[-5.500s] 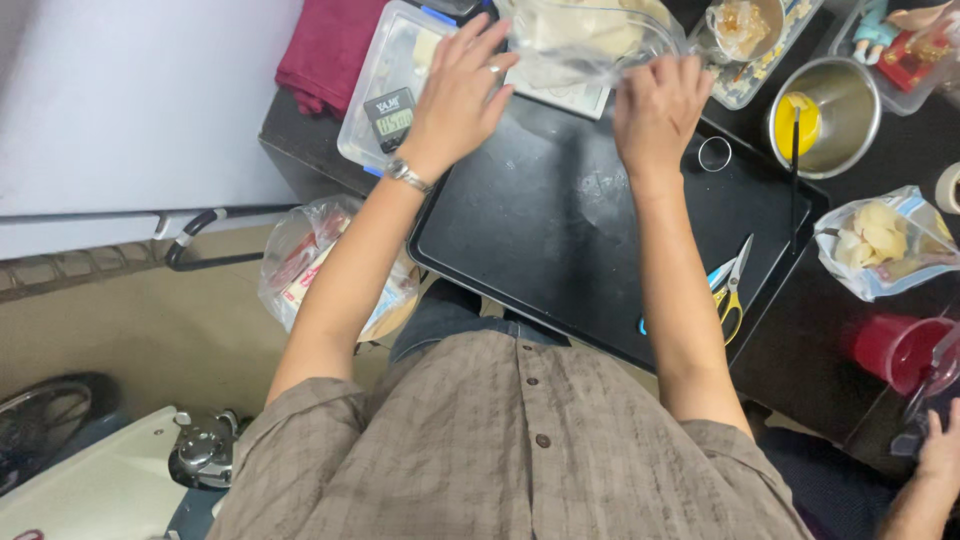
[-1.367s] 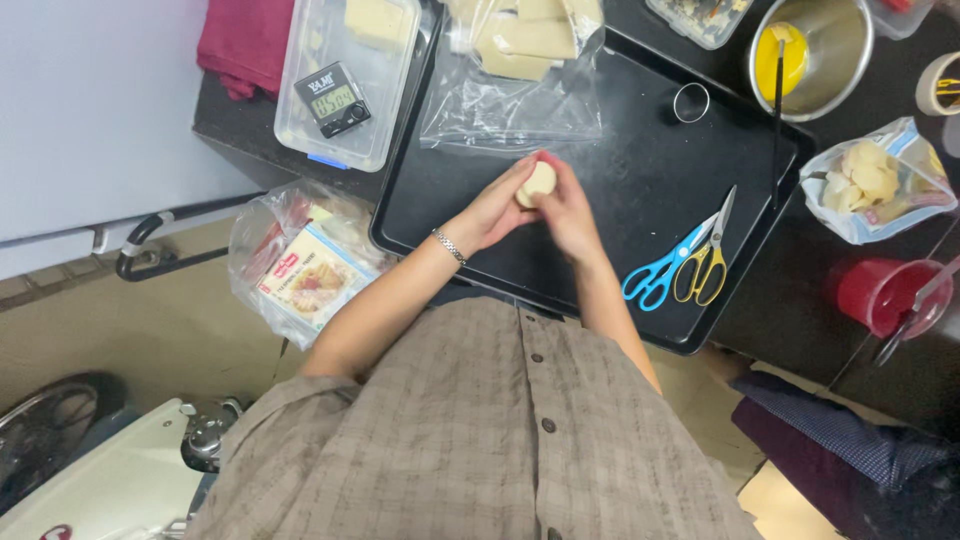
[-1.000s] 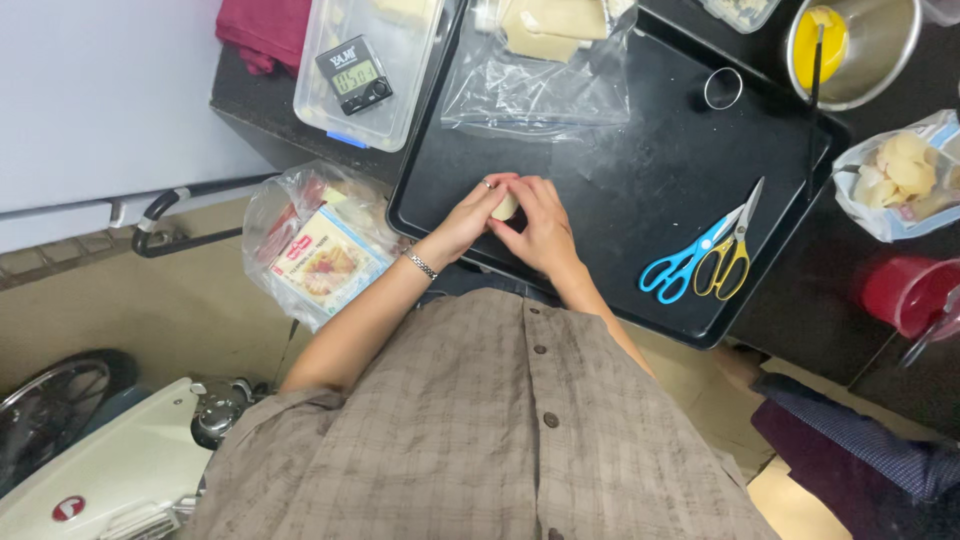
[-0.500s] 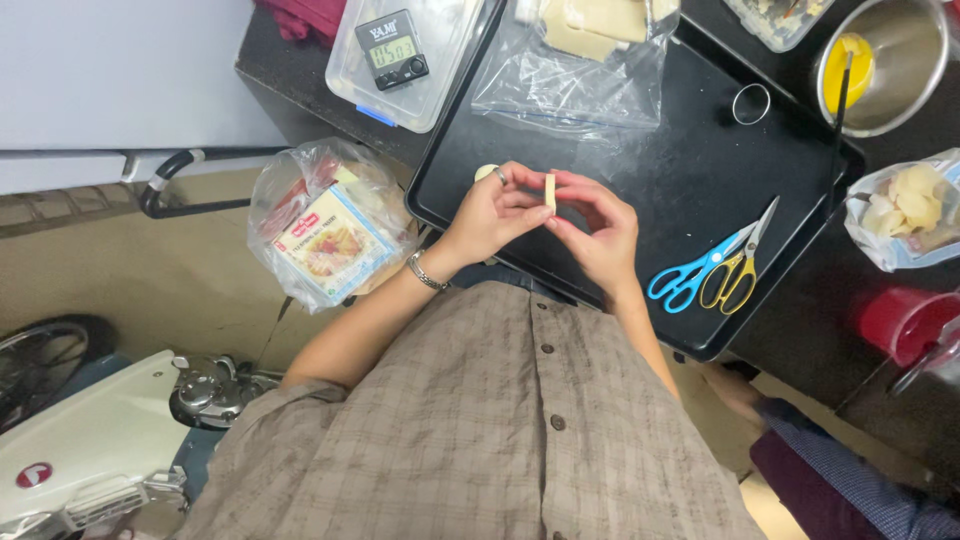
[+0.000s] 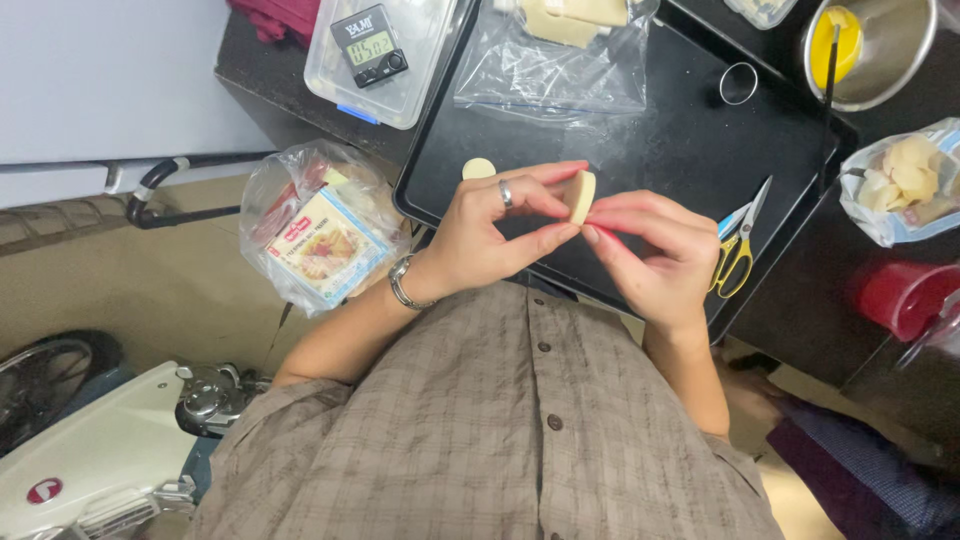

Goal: The person dips round dough discs one at a time into a bowl of red liquid to coat one side, then pinches and shapes pale dough pieces by hand and places them on a baking tray. They also handle a bag of frozen dough, a timer, and a spatula while working at the counter.

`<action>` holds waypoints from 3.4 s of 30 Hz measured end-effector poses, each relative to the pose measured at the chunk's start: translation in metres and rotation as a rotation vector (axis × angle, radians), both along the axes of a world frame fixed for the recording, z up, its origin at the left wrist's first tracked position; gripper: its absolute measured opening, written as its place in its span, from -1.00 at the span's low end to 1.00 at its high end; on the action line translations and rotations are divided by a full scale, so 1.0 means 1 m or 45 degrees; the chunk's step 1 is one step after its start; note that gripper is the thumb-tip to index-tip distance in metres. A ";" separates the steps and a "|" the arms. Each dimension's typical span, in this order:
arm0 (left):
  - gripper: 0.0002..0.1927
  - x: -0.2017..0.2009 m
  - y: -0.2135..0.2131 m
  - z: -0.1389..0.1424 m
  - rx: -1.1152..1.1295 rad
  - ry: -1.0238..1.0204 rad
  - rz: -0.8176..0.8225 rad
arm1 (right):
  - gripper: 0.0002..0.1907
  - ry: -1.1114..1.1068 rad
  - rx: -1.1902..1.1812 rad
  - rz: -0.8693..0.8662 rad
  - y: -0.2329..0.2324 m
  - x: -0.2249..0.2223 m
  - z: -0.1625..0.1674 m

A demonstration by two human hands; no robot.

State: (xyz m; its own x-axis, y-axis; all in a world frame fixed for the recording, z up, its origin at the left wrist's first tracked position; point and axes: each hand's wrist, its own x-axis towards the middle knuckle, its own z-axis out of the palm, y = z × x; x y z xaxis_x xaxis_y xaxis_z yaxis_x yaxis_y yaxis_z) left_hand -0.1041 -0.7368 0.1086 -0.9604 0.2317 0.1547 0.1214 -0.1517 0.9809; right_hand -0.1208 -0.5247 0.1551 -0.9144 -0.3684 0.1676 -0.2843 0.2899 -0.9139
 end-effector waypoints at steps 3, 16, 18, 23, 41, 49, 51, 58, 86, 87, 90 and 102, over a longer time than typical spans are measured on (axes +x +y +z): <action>-0.86 0.002 0.003 0.007 -0.101 0.149 0.059 | -0.85 -0.022 -0.003 -0.009 0.002 0.003 0.007; -0.86 0.007 0.015 0.019 -0.025 0.068 0.066 | -0.84 -0.025 -0.051 -0.041 0.012 0.012 0.019; -0.85 0.007 0.016 0.020 -0.029 0.105 0.077 | -0.85 -0.018 -0.033 -0.063 0.013 0.013 0.021; -0.84 0.005 0.020 0.020 0.019 0.068 0.074 | -0.86 -0.035 -0.032 -0.094 0.013 0.014 0.023; -0.85 0.008 0.021 0.022 0.045 0.072 0.087 | -0.81 -0.035 -0.074 -0.111 0.014 0.018 0.023; -0.84 0.010 0.022 0.021 0.006 0.122 0.120 | -0.80 0.013 -0.056 -0.099 0.013 0.015 0.022; -0.84 0.010 0.022 0.021 -0.015 0.139 0.127 | -0.81 0.018 -0.023 -0.122 0.012 0.016 0.022; -0.83 0.010 0.024 0.017 -0.061 0.237 0.182 | -0.82 0.039 -0.010 -0.132 0.010 0.018 0.020; -0.90 0.012 0.027 0.004 0.534 -0.358 -0.056 | -0.91 -0.193 -0.213 -0.109 0.017 0.018 0.011; -0.91 0.011 0.028 0.001 0.639 -0.416 -0.087 | -0.92 -0.211 -0.241 -0.111 0.019 0.018 0.009; -0.88 0.005 0.024 -0.007 0.771 -0.564 -0.159 | -0.78 -0.331 -0.543 -0.121 0.022 0.019 0.000; -0.68 0.001 0.023 -0.019 0.753 -0.646 -0.266 | -0.39 0.021 -0.251 -0.082 0.013 0.017 -0.027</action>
State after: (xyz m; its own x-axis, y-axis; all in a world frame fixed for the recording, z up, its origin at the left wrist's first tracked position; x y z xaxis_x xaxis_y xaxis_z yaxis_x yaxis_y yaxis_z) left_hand -0.1028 -0.7133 0.0894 -0.8926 0.4301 -0.1353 -0.4051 -0.6333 0.6594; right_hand -0.1039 -0.5120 0.1284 -0.9315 -0.2681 0.2457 -0.2862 0.1238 -0.9501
